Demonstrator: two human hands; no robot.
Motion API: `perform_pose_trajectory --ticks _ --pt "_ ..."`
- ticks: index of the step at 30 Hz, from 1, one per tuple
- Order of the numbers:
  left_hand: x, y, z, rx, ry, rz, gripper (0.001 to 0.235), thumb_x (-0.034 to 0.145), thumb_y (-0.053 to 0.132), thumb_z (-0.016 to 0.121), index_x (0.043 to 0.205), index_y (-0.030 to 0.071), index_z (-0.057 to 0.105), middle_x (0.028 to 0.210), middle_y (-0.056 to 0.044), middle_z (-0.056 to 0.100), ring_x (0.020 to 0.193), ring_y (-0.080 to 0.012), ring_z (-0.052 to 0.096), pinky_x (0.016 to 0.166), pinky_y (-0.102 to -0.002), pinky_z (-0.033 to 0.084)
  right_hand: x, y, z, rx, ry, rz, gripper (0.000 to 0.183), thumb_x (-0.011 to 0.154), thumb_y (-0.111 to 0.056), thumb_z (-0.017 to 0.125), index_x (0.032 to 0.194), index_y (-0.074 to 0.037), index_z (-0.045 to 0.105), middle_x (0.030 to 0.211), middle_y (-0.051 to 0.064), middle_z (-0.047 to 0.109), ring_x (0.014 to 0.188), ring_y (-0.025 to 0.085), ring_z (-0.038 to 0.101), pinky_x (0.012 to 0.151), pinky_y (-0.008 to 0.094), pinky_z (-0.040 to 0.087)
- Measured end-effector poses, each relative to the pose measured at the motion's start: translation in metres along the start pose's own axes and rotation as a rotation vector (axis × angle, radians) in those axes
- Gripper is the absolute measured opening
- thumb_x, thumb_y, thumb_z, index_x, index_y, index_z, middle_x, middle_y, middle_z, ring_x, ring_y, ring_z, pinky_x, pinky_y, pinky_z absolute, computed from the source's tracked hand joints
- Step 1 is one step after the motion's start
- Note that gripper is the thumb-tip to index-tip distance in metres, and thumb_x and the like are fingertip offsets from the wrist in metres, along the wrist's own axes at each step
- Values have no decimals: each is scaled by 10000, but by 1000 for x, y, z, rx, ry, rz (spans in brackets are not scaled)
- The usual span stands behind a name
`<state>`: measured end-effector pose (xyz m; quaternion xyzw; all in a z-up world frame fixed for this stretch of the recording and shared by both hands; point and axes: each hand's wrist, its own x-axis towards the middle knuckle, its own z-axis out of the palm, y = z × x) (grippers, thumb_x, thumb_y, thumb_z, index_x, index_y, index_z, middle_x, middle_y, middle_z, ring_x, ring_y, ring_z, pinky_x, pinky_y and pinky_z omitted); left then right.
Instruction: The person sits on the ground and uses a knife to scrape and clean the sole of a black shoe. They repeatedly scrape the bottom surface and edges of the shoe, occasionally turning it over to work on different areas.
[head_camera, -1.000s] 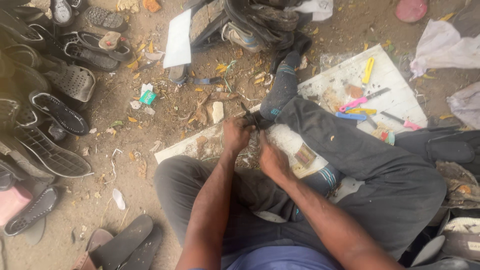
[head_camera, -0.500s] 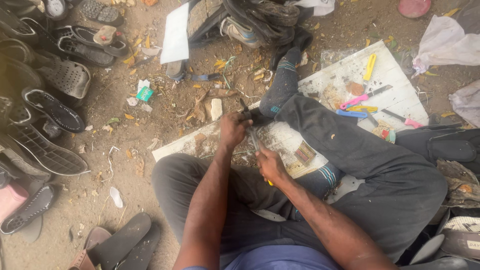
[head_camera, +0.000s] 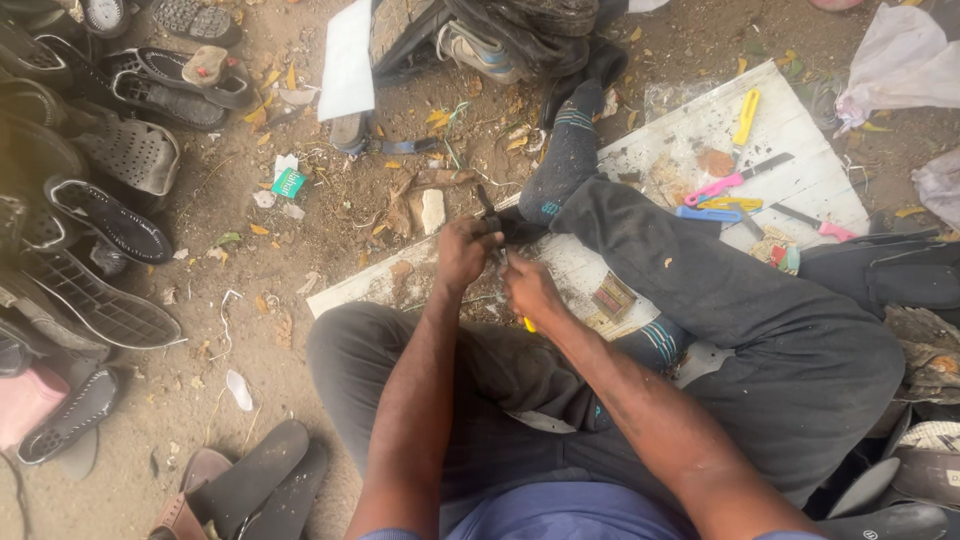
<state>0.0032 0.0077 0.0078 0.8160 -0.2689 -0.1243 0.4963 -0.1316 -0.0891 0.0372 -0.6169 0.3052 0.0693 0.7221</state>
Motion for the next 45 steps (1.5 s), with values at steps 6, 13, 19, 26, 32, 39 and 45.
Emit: perform_pose_trajectory --ticks 6,13,19,26,32,39,45 --pt "5 2 -3 -335 -52 -300 163 884 130 763 959 -14 779 839 -84 713 707 -171 703 613 -323 577 -29 10 24 -242 50 -31 582 988 -169 501 1564 -187 416 581 -4 522 428 150 506 366 334 459" --pt "2 14 -8 -305 6 -325 177 888 141 770 921 -32 773 836 -99 720 700 -172 670 633 -311 560 5 89 40 -624 295 -679 326 1004 -167 597 1316 -85 645 741 129 695 607 210 671 519 365 516" --pt "-1 27 -23 123 -186 -76 195 915 251 745 1018 87 772 929 -109 731 813 -217 674 810 -428 547 -35 41 38 -435 -8 30 351 1025 -236 567 1354 -149 655 664 129 667 444 227 601 433 380 525" --pt "-8 24 -3 897 -448 214 217 1000 121 561 903 150 753 920 -77 716 807 -218 700 1051 -466 403 -112 2 -23 -251 126 141 660 962 -114 539 1575 -289 369 683 55 574 432 129 477 384 306 437" --pt "-38 36 77 590 -31 384 112 914 125 603 923 71 700 886 -114 710 797 -277 673 921 -439 439 -91 24 -66 -19 154 -15 622 988 -68 517 1586 -183 388 788 37 596 468 89 507 382 272 444" --pt "-50 48 63 -279 37 -214 211 917 167 694 965 -32 743 813 -103 717 697 -173 667 637 -342 537 -102 9 -65 -237 212 -84 595 1016 -132 494 1586 -167 327 762 30 598 457 99 525 373 287 469" --pt "-48 47 67 -553 26 -380 186 920 120 730 886 -62 714 730 -75 671 641 -155 620 577 -312 511 -84 22 -48 -356 123 58 592 1003 -160 526 1580 -226 409 653 138 586 473 218 555 428 389 482"
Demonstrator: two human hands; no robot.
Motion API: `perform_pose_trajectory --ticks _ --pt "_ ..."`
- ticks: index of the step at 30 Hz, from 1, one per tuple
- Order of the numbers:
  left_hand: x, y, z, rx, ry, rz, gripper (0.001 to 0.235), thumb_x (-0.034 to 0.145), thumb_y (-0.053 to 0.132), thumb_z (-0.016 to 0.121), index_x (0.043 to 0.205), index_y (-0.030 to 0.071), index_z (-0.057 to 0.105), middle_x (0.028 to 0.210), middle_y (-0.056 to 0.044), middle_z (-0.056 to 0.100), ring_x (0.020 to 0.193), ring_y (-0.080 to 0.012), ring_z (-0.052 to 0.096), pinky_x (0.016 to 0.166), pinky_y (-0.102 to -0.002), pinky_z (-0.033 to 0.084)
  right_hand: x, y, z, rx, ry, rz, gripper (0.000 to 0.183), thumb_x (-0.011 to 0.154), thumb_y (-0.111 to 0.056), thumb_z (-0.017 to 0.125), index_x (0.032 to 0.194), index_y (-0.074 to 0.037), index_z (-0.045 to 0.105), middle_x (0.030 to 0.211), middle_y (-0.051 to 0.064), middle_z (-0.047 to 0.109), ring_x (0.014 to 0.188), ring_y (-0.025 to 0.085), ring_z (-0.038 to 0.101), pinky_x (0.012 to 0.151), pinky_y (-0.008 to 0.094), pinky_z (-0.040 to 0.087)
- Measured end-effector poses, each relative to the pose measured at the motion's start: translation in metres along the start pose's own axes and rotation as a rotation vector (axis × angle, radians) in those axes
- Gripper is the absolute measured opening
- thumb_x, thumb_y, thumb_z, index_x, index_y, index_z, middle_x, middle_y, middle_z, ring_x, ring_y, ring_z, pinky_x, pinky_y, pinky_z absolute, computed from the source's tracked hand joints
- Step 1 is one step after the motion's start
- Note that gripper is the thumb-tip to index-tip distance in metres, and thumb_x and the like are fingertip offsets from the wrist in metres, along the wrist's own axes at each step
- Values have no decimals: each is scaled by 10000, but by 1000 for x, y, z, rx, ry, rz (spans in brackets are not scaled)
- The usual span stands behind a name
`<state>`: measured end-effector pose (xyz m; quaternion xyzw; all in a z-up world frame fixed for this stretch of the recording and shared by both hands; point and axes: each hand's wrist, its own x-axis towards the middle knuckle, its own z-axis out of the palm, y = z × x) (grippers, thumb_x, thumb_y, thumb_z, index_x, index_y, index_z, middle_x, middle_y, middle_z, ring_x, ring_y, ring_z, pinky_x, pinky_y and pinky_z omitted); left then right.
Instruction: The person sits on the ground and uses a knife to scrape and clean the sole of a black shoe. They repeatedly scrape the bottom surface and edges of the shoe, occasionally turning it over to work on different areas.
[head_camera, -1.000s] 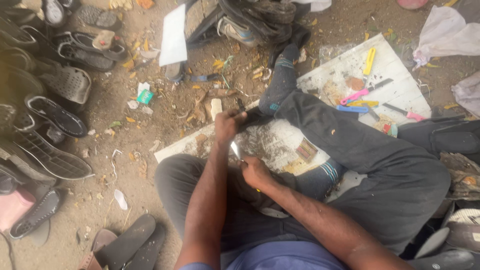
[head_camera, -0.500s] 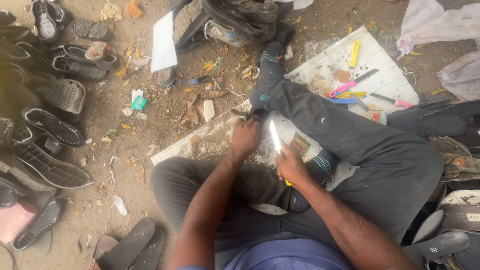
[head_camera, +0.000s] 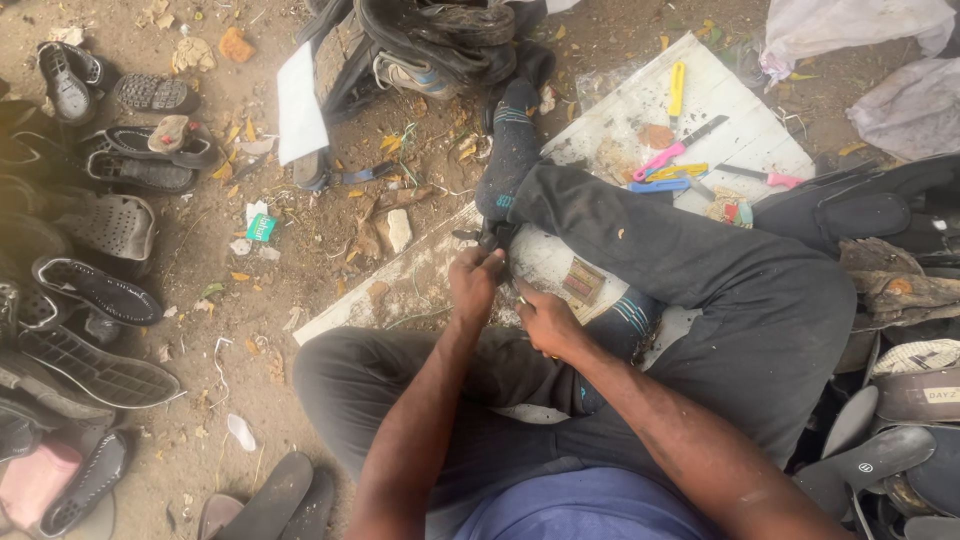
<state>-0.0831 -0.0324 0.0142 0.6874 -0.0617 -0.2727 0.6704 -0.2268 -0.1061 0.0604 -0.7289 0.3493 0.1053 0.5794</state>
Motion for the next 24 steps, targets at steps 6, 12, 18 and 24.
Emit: perform_pose_trajectory --ticks 6,12,18,24 --pt "-1 -10 0 -198 3 -77 150 927 77 720 826 -28 687 749 -50 654 670 -135 580 617 -296 472 43 19 33 -190 329 -500 508 965 -86 559 1461 0 490 881 283 701 818 479 692 667 532 532" --pt "-7 -16 -2 -604 -87 -224 107 951 45 645 851 10 659 812 -55 652 736 -155 575 713 -308 473 -17 24 41 -237 243 -323 560 923 -81 562 1468 11 468 836 264 719 798 434 720 710 516 549" --pt "-3 -19 -7 -739 -216 -213 198 989 54 641 808 84 569 816 -23 605 776 -142 525 782 -311 428 -11 14 49 -250 303 -324 564 967 -104 568 1479 76 415 796 281 691 762 457 702 692 524 546" --pt "-11 -9 1 -778 -219 -285 186 964 50 627 801 93 550 821 -48 626 796 -174 530 832 -345 422 -29 2 39 -239 173 -94 607 970 -110 514 1528 43 327 772 268 707 722 423 727 690 489 567"
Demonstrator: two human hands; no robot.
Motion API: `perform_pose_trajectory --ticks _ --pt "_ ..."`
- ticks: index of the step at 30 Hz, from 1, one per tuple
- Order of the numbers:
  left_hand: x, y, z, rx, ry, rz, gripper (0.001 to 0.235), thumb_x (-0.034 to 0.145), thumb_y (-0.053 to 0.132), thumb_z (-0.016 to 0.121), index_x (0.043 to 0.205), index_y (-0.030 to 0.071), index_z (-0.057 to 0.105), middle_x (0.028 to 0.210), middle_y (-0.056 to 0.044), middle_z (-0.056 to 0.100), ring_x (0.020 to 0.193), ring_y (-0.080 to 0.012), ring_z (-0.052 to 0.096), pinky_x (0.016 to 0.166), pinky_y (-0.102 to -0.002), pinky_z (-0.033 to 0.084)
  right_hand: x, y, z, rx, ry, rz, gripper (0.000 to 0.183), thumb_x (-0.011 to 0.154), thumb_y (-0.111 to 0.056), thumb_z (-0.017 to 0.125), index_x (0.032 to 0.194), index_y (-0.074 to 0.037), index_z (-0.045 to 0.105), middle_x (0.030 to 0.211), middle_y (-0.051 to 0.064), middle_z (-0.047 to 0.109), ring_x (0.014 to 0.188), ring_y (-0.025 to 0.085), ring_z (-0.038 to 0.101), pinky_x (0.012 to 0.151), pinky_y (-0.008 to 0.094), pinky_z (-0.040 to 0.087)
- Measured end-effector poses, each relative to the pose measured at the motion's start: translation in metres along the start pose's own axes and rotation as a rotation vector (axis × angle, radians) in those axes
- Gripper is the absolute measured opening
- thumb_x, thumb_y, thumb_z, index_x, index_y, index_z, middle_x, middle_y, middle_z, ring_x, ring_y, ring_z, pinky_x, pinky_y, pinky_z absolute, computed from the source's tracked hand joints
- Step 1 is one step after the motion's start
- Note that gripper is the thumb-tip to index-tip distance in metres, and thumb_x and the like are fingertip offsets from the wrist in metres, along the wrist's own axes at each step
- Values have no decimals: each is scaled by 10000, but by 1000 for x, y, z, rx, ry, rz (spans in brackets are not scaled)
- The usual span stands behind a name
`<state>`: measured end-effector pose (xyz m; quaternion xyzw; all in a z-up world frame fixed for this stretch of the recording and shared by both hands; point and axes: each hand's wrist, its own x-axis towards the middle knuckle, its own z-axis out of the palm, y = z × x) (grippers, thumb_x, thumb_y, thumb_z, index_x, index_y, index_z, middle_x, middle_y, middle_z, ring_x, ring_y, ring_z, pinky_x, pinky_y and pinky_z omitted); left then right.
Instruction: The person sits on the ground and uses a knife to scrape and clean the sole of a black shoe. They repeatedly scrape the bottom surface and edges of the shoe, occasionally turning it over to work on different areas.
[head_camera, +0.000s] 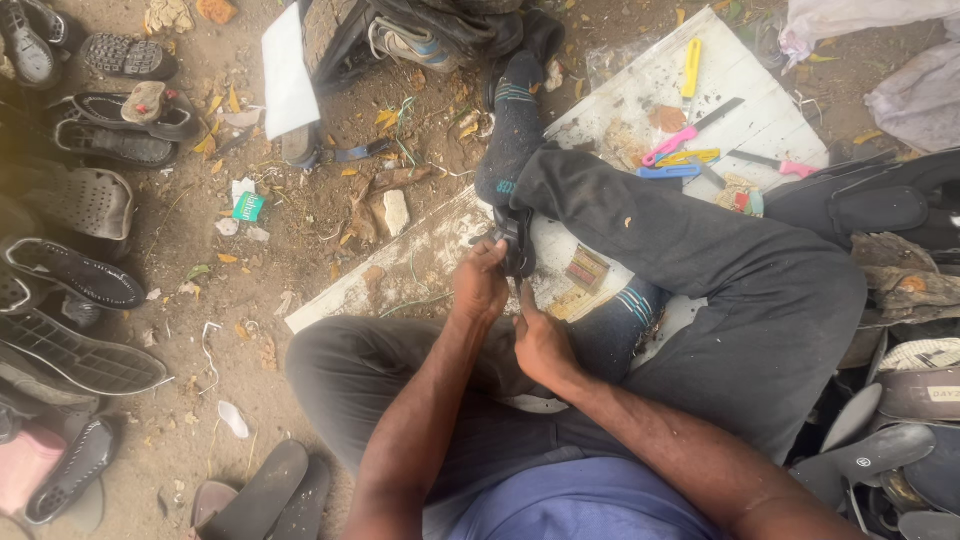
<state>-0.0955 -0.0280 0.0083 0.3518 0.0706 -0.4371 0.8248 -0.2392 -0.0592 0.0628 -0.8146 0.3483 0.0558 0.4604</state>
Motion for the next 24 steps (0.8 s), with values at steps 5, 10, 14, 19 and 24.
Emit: perform_pose_trajectory --ticks 5,10,14,19,24 --pt "-2 8 -1 -58 -22 -21 207 966 53 634 789 106 540 838 -50 633 819 -188 532 857 -360 395 -7 13 14 -25 217 -263 603 938 -70 577 1475 124 383 809 309 679 761 474 689 677 513 536" --pt "6 -6 -6 -55 -26 -52 207 968 68 643 787 93 546 872 -74 644 849 -209 549 917 -397 418 0 30 21 6 209 -182 562 968 -95 550 1487 61 399 767 289 685 703 450 690 649 506 530" --pt "1 4 -5 -46 -108 -32 95 945 36 636 868 87 615 965 -83 680 934 -221 582 961 -394 414 10 8 18 223 81 92 579 1003 -129 503 1561 -79 357 700 175 676 527 319 648 498 423 520" --pt "-15 61 22 1553 -693 669 356 749 0 612 1099 -12 676 1206 -179 651 1104 -316 571 971 -380 452 -3 14 -4 580 -66 232 658 993 -165 534 1607 -155 297 708 7 577 430 123 488 352 321 425" --pt "-15 60 44 1967 -711 1015 112 852 170 689 854 58 699 945 -77 706 1014 -251 615 997 -413 417 10 33 -8 808 -112 297 414 1072 -191 560 1326 136 556 713 31 575 443 120 493 350 298 387"
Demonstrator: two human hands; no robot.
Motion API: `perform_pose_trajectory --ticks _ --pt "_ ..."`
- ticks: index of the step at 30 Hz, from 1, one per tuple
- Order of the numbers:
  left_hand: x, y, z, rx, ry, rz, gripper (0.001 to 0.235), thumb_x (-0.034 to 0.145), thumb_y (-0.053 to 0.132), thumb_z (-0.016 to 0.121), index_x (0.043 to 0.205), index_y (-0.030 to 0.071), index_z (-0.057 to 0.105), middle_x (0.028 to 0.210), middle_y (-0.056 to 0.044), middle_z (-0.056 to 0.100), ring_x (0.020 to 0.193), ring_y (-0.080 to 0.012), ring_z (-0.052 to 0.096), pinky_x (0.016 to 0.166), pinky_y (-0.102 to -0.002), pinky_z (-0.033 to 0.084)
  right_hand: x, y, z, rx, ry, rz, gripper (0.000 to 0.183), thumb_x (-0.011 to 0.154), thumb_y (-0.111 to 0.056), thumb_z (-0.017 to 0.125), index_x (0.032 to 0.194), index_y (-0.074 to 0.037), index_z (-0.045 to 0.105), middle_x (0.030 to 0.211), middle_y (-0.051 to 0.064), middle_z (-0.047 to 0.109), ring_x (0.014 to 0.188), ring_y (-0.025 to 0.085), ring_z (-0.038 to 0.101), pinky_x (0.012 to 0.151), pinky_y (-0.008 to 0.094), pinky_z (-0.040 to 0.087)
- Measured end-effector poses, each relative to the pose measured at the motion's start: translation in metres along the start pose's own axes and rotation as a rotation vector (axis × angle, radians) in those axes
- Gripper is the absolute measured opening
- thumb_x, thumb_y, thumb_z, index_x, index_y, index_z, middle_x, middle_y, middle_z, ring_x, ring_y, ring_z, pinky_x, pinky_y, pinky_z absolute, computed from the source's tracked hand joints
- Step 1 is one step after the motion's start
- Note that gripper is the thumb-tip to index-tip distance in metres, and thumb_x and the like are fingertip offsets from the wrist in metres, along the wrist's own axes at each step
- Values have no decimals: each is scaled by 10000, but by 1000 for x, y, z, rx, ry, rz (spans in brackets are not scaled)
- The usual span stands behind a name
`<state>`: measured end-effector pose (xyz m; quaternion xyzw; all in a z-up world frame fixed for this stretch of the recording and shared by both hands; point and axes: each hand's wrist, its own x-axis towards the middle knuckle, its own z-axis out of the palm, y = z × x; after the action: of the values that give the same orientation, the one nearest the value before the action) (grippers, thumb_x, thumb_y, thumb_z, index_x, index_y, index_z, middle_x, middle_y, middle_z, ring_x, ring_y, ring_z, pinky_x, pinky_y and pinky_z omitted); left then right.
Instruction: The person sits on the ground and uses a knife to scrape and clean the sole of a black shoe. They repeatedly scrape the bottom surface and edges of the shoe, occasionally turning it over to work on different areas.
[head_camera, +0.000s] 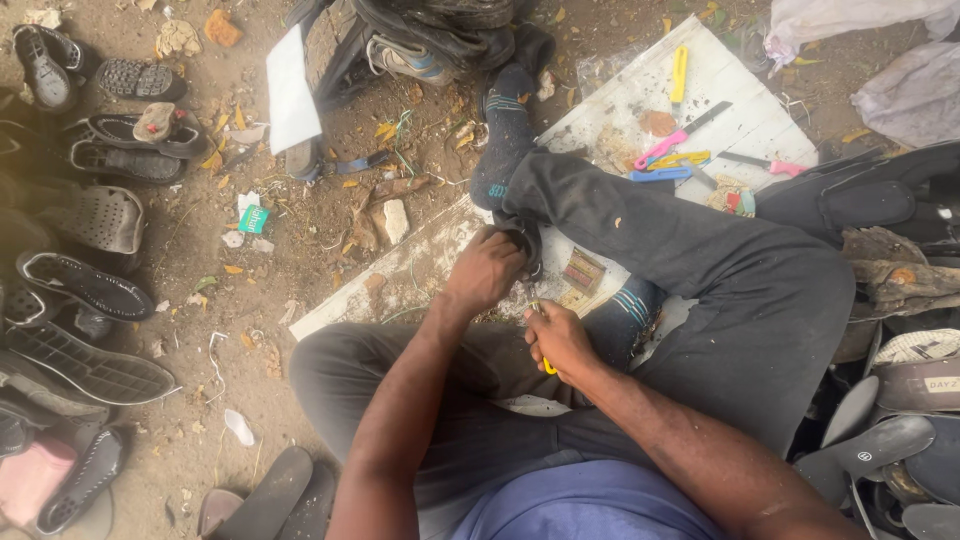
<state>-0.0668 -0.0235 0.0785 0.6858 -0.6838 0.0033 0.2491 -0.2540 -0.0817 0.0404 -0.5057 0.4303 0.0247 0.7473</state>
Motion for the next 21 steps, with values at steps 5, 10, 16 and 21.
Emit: perform_pose_trajectory --ticks 5,10,16,21 --pt "-1 7 26 138 -198 -65 99 901 141 629 876 82 706 891 -70 690 928 -224 602 910 -381 433 5 -10 -22 -259 7 107 88 1051 -209 551 1138 -203 556 685 39 567 448 106 476 356 290 390" --pt "-5 20 42 237 -242 -127 136 865 114 601 954 81 699 900 -57 677 848 -189 592 829 -354 413 37 -28 -66 -811 -125 -135 230 1018 -233 570 1013 -36 689 730 75 619 540 174 551 461 368 446" --pt "-17 21 49 66 61 -214 102 874 105 590 929 103 675 873 -38 659 906 -229 611 847 -402 397 55 -39 -76 -1007 -121 -278 262 980 -278 606 1043 -41 698 858 228 703 790 403 688 739 508 529" --pt "-1 -11 61 -50 229 -487 128 885 218 705 881 90 717 852 -61 707 834 -251 627 807 -431 387 81 -61 -56 -1118 -19 -507 299 973 -300 576 1141 -78 685 1005 250 712 969 461 664 829 548 502"
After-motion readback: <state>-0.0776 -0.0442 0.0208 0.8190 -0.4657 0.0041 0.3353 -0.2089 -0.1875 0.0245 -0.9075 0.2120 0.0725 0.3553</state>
